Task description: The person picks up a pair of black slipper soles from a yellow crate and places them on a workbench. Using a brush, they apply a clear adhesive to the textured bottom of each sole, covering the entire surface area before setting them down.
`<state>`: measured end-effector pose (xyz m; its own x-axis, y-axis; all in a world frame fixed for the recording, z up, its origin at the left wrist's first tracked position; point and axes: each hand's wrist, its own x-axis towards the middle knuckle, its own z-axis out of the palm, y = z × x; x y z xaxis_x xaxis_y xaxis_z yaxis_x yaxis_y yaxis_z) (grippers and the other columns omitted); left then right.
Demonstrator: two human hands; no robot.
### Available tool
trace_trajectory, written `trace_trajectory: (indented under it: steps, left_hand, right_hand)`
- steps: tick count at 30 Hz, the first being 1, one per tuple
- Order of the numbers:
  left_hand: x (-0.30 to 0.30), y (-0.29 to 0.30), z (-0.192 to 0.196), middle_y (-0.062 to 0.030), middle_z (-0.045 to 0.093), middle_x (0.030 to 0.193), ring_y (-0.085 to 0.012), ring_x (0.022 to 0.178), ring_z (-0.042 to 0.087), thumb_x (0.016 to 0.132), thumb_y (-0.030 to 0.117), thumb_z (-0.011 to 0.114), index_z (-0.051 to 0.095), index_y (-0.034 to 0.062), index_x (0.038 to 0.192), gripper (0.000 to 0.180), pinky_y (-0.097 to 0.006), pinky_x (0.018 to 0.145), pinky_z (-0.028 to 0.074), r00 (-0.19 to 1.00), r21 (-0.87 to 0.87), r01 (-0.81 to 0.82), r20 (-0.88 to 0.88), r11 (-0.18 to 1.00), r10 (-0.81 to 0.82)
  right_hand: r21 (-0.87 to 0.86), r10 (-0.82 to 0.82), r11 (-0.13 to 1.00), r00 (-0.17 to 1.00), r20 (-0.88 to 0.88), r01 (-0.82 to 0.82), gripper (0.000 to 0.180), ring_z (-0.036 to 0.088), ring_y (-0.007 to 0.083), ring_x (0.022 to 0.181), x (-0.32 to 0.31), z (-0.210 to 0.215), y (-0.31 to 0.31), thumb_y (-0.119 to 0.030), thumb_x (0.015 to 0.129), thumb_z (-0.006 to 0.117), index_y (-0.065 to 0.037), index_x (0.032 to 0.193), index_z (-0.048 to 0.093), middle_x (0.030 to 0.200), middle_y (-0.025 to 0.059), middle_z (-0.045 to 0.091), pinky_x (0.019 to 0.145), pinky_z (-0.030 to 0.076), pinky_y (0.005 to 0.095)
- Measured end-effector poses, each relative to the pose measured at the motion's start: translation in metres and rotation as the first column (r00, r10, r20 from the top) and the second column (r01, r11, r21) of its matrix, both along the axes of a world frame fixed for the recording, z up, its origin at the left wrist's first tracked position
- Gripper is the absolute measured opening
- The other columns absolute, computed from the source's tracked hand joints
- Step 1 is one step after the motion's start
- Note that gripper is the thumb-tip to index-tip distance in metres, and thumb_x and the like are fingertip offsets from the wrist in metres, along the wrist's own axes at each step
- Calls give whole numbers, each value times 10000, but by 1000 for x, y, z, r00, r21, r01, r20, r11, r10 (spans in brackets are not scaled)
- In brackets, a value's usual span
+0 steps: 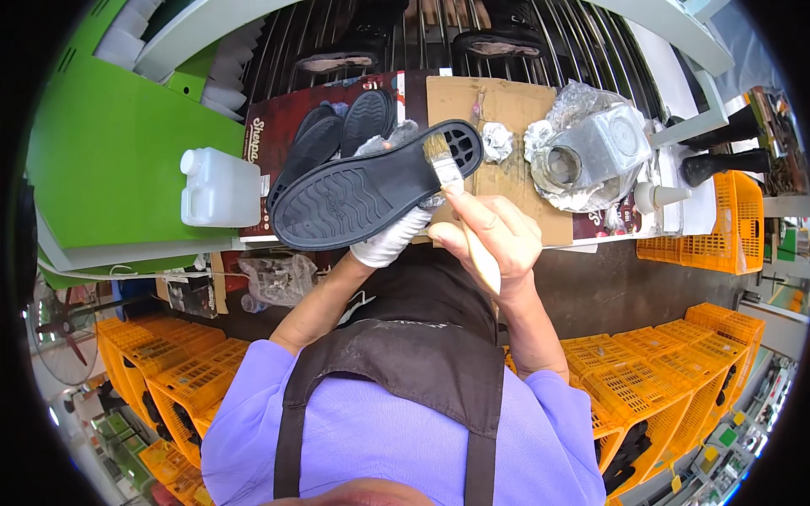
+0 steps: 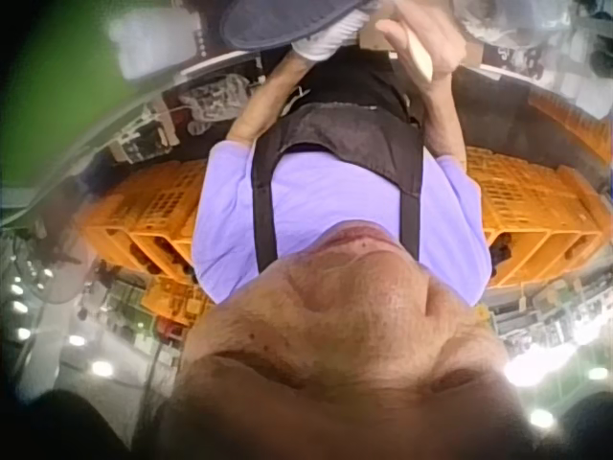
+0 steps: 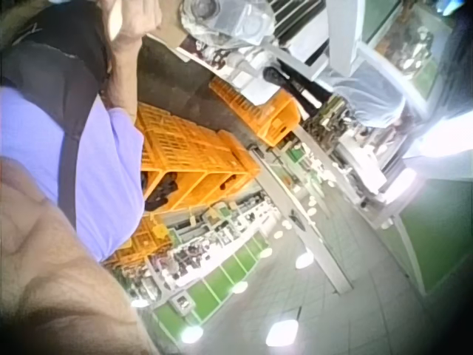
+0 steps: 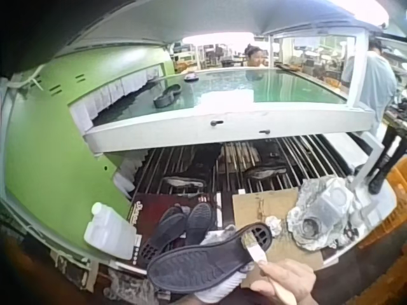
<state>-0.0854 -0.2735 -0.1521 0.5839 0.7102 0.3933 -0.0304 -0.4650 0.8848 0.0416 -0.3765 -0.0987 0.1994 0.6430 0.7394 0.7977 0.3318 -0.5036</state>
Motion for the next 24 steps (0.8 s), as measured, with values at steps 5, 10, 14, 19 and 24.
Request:
trace_trajectory:
  steps: [5,10,14,19,24]
  left_hand:
    - [-3,-2,-6,-94,511,1248,-211,1118,501,791,151,707,431,43,1277,569,-351,968,385,1000,-40,19,5,999,-18]
    - [-2,-4,-14,-100,497,1262,-208,1130,492,786,153,711,405,37,1294,605,-347,980,378,998,-117,49,51,992,-43]
    - [2,-1,-29,-105,486,1273,-205,1141,484,781,155,715,384,33,1307,633,-344,989,372,985,-240,123,151,963,-88]
    - [5,0,-40,-111,472,1286,-202,1154,474,776,157,719,358,27,1324,669,-341,1000,364,966,-338,196,226,921,-122]
    - [3,0,-45,-117,458,1300,-198,1166,465,770,159,723,332,21,1341,705,-338,1012,357,955,-391,233,263,890,-135]
  right_hand:
    - [13,-4,1000,1000,1,4,399,579,189,563,-6,-6,4,-292,791,713,45,994,644,663,114,614,501,450,260]
    - [27,-6,1000,1000,-4,6,434,581,188,540,-13,-11,8,-355,813,683,44,976,644,646,112,612,486,447,258]
    - [27,-14,1000,999,-44,15,467,588,188,534,-21,-14,10,-387,820,667,60,953,642,638,116,614,481,451,259]
    - [10,-18,1000,996,-83,19,486,595,185,539,-27,-17,11,-402,820,660,70,939,643,644,117,622,482,456,256]
    - [32,3,999,996,-86,0,491,589,175,525,-32,-19,12,-415,826,646,59,957,644,636,106,618,471,451,252]
